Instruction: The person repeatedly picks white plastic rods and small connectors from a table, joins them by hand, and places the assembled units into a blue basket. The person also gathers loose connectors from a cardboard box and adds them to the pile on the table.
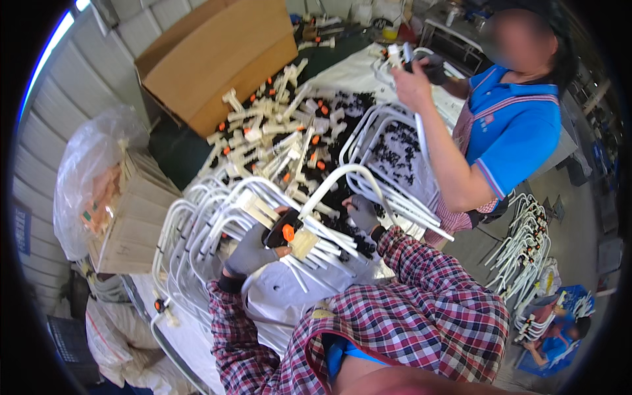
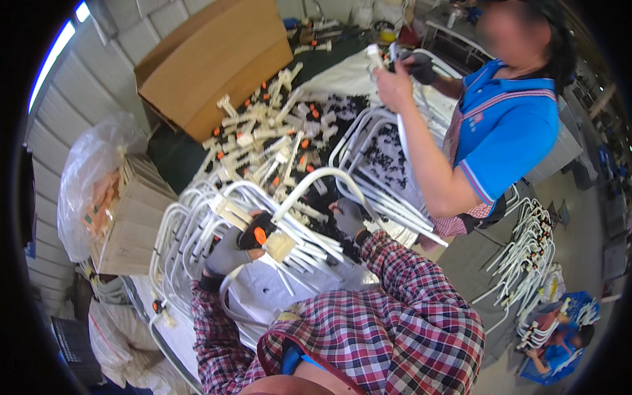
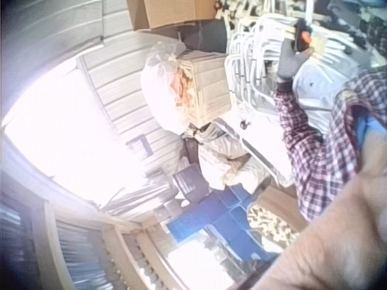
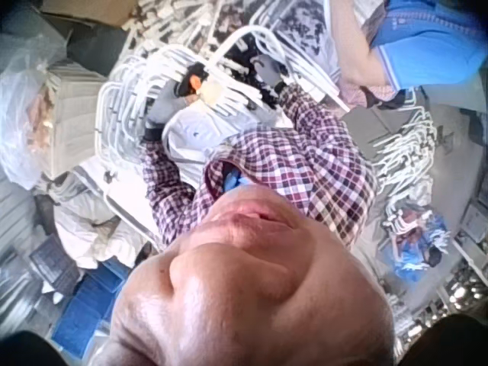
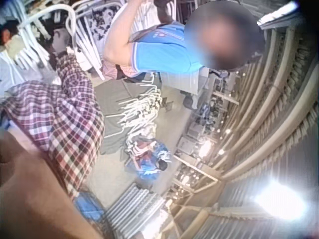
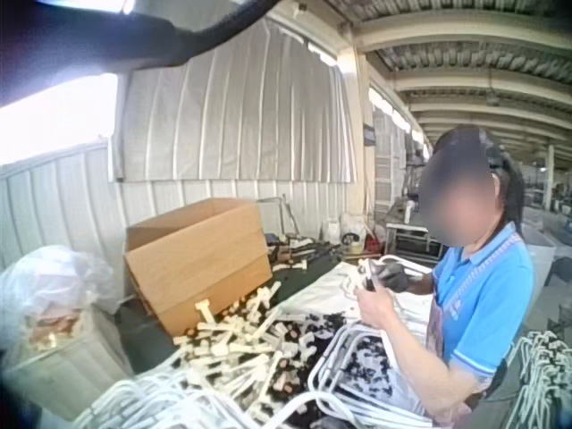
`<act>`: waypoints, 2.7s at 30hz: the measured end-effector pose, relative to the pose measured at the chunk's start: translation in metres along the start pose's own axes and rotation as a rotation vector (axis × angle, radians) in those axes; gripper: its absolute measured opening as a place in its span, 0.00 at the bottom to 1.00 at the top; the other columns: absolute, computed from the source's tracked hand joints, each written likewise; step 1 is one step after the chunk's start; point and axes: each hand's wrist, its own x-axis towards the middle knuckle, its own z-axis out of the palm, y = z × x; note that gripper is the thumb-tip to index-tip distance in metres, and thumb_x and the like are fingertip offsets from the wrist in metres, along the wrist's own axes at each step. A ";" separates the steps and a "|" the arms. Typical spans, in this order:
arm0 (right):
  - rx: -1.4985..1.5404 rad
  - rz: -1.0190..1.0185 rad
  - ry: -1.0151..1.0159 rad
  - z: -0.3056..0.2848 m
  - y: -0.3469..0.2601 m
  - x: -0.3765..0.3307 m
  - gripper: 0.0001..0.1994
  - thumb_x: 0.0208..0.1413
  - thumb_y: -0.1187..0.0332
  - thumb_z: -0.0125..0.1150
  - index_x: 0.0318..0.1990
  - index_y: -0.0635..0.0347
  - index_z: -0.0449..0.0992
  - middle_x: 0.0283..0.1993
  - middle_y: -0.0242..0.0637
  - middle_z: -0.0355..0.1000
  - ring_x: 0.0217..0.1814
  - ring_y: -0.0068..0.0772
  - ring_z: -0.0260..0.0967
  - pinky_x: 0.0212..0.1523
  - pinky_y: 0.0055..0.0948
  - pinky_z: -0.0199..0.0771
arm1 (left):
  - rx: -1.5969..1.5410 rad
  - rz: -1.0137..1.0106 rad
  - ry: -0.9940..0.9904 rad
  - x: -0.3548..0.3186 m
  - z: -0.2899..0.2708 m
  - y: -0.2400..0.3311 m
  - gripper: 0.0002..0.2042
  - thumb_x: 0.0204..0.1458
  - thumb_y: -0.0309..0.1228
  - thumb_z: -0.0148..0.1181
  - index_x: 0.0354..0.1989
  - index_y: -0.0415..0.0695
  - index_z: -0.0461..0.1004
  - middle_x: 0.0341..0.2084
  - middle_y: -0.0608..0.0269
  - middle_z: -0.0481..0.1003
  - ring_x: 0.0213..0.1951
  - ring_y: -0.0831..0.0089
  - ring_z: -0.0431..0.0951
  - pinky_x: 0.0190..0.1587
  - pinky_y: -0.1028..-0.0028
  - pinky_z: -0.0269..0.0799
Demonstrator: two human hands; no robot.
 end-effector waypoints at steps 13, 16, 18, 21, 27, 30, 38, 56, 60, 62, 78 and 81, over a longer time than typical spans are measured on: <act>0.469 0.322 -0.129 -0.009 -0.067 0.014 0.04 0.60 0.74 0.51 0.40 0.64 0.69 0.32 0.33 0.69 0.27 0.23 0.74 0.29 0.24 0.76 | 0.155 0.023 0.037 0.012 -0.008 0.007 0.38 0.47 0.26 0.69 0.68 0.40 0.57 0.56 0.60 0.69 0.56 0.73 0.68 0.61 0.72 0.63; 0.652 0.303 -0.102 -0.018 -0.118 0.015 0.05 0.62 0.74 0.52 0.41 0.66 0.69 0.33 0.34 0.69 0.27 0.23 0.75 0.30 0.22 0.77 | 0.145 0.044 0.030 0.017 -0.013 0.005 0.39 0.47 0.27 0.70 0.68 0.39 0.57 0.57 0.59 0.68 0.58 0.72 0.67 0.62 0.72 0.62; 0.681 0.198 -0.142 -0.027 -0.139 0.015 0.05 0.61 0.74 0.54 0.41 0.66 0.70 0.35 0.35 0.71 0.29 0.24 0.75 0.33 0.23 0.77 | 0.071 0.042 0.030 0.020 -0.013 0.003 0.39 0.48 0.29 0.70 0.68 0.38 0.56 0.58 0.59 0.68 0.59 0.72 0.67 0.62 0.72 0.61; 0.509 -0.066 -0.137 -0.033 -0.188 0.029 0.09 0.59 0.73 0.58 0.46 0.67 0.75 0.38 0.36 0.73 0.33 0.24 0.74 0.37 0.24 0.75 | -0.054 0.058 0.024 0.019 -0.028 -0.027 0.41 0.50 0.37 0.70 0.69 0.36 0.55 0.60 0.61 0.66 0.60 0.72 0.65 0.64 0.73 0.58; 0.370 -0.200 -0.221 -0.033 -0.218 0.057 0.14 0.50 0.73 0.66 0.45 0.60 0.79 0.39 0.41 0.74 0.36 0.37 0.74 0.38 0.32 0.74 | -0.229 -0.003 -0.124 0.025 -0.043 -0.049 0.42 0.48 0.46 0.69 0.68 0.37 0.57 0.60 0.60 0.67 0.59 0.70 0.67 0.64 0.70 0.59; 0.060 -0.582 -0.148 -0.036 -0.220 0.072 0.12 0.50 0.72 0.67 0.43 0.59 0.80 0.35 0.39 0.74 0.36 0.42 0.74 0.37 0.32 0.74 | -0.099 0.014 0.006 0.021 -0.029 -0.034 0.45 0.47 0.51 0.68 0.69 0.37 0.57 0.60 0.57 0.67 0.60 0.68 0.66 0.63 0.70 0.59; -0.098 -1.000 -0.073 -0.019 -0.221 0.092 0.13 0.47 0.61 0.71 0.41 0.50 0.83 0.46 0.28 0.76 0.50 0.33 0.72 0.55 0.47 0.67 | -0.434 -0.063 0.035 0.013 -0.029 -0.051 0.44 0.51 0.43 0.68 0.72 0.41 0.48 0.64 0.54 0.61 0.64 0.62 0.64 0.64 0.55 0.66; -0.203 -0.753 -0.231 -0.027 -0.206 0.133 0.21 0.51 0.46 0.66 0.40 0.54 0.81 0.35 0.38 0.77 0.38 0.36 0.75 0.38 0.38 0.71 | -0.032 -0.022 0.253 -0.017 -0.035 -0.033 0.40 0.46 0.33 0.71 0.67 0.37 0.57 0.55 0.57 0.68 0.57 0.72 0.69 0.61 0.73 0.62; 0.184 -0.035 -0.102 -0.038 -0.044 0.070 0.23 0.53 0.62 0.69 0.55 0.62 0.74 0.40 0.33 0.75 0.41 0.21 0.69 0.42 0.22 0.69 | 0.004 -0.070 0.496 -0.089 -0.014 -0.075 0.37 0.45 0.23 0.70 0.66 0.40 0.60 0.41 0.63 0.73 0.42 0.72 0.75 0.48 0.73 0.72; -0.076 0.325 -0.261 -0.020 0.110 -0.019 0.31 0.54 0.59 0.68 0.63 0.61 0.67 0.53 0.41 0.75 0.50 0.35 0.74 0.49 0.34 0.73 | -0.240 -0.008 0.774 -0.126 0.015 -0.131 0.34 0.48 0.20 0.65 0.66 0.45 0.60 0.42 0.64 0.72 0.42 0.74 0.74 0.44 0.74 0.72; 0.548 -0.653 -1.589 0.064 -0.307 -0.065 0.25 0.62 0.58 0.55 0.63 0.59 0.66 0.64 0.47 0.65 0.65 0.40 0.64 0.63 0.38 0.66 | 0.290 0.075 1.489 -0.197 0.061 -0.076 0.31 0.57 0.28 0.60 0.67 0.36 0.56 0.56 0.45 0.70 0.55 0.57 0.73 0.57 0.68 0.66; 0.416 -0.404 -1.580 0.062 -0.286 -0.055 0.23 0.65 0.56 0.53 0.61 0.60 0.70 0.62 0.44 0.69 0.64 0.41 0.67 0.63 0.37 0.65 | 0.714 -0.376 1.842 -0.301 -0.001 -0.163 0.19 0.60 0.28 0.55 0.59 0.33 0.68 0.33 0.44 0.79 0.32 0.62 0.80 0.38 0.63 0.74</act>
